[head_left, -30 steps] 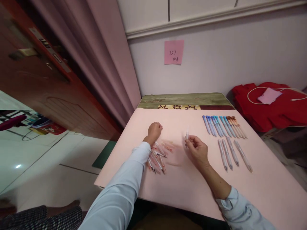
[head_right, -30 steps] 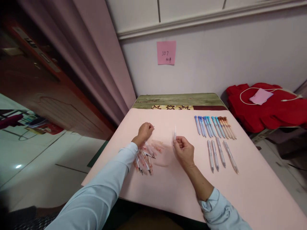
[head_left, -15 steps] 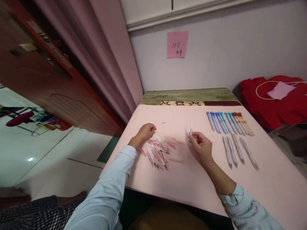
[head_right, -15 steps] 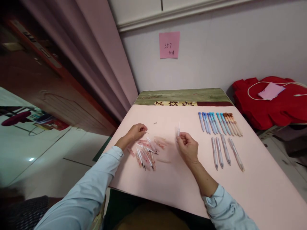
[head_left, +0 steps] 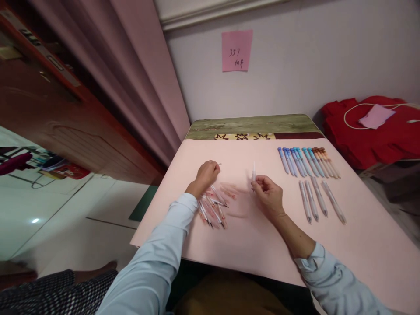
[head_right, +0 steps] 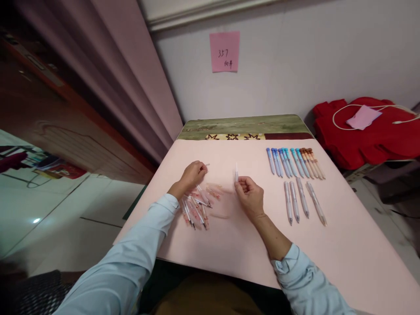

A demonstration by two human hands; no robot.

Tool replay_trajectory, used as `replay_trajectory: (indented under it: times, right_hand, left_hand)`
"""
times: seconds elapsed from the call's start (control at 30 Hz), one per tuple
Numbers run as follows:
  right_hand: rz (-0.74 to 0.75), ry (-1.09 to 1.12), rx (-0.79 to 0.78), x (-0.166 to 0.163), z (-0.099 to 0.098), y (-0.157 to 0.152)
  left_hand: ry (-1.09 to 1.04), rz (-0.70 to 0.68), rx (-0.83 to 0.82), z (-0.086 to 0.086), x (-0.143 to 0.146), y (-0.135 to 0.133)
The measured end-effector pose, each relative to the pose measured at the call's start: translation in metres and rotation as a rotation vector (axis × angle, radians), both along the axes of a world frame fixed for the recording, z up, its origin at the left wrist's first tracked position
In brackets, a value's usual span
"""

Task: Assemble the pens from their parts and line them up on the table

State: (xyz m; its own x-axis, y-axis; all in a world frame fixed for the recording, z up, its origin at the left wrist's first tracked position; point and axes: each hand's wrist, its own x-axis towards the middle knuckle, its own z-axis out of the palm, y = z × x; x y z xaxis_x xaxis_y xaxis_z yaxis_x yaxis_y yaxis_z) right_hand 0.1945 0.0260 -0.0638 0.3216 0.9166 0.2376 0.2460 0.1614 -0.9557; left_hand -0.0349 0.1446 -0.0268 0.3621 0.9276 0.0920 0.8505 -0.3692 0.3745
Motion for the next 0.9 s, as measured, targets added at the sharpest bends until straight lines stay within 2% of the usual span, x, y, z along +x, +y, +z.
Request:
replay_trajectory:
  times: [0.1,0.2,0.37,0.5,0.63,0.77,0.9]
  right_hand:
    - [0.005,-0.016,0.003,0.000,0.001,-0.001]
    - [0.015,-0.002,0.011,0.000,0.003,-0.002]
    - [0.021,0.019,0.008,-0.001,0.003,-0.001]
    - [0.032,0.028,-0.002,0.000,0.001,-0.003]
    - [0.022,0.055,0.002,0.001,-0.003,-0.004]
    - [0.029,0.072,0.003,0.001,-0.006,-0.004]
    - [0.033,0.071,0.004,0.001,-0.004,-0.004]
  left_hand:
    - [0.007,0.000,-0.018,0.001,0.009,0.000]
    - [-0.007,0.015,-0.010,0.005,0.002,-0.007]
    - [-0.120,-0.031,-0.036,0.006,-0.018,-0.040]
    - [-0.007,-0.050,-0.087,0.004,-0.025,-0.067]
    - [0.048,-0.022,-0.096,0.007,-0.029,-0.076]
    - [0.005,0.042,-0.085,0.012,-0.019,-0.079]
    - [0.037,0.113,-0.069,0.014,0.006,-0.085]
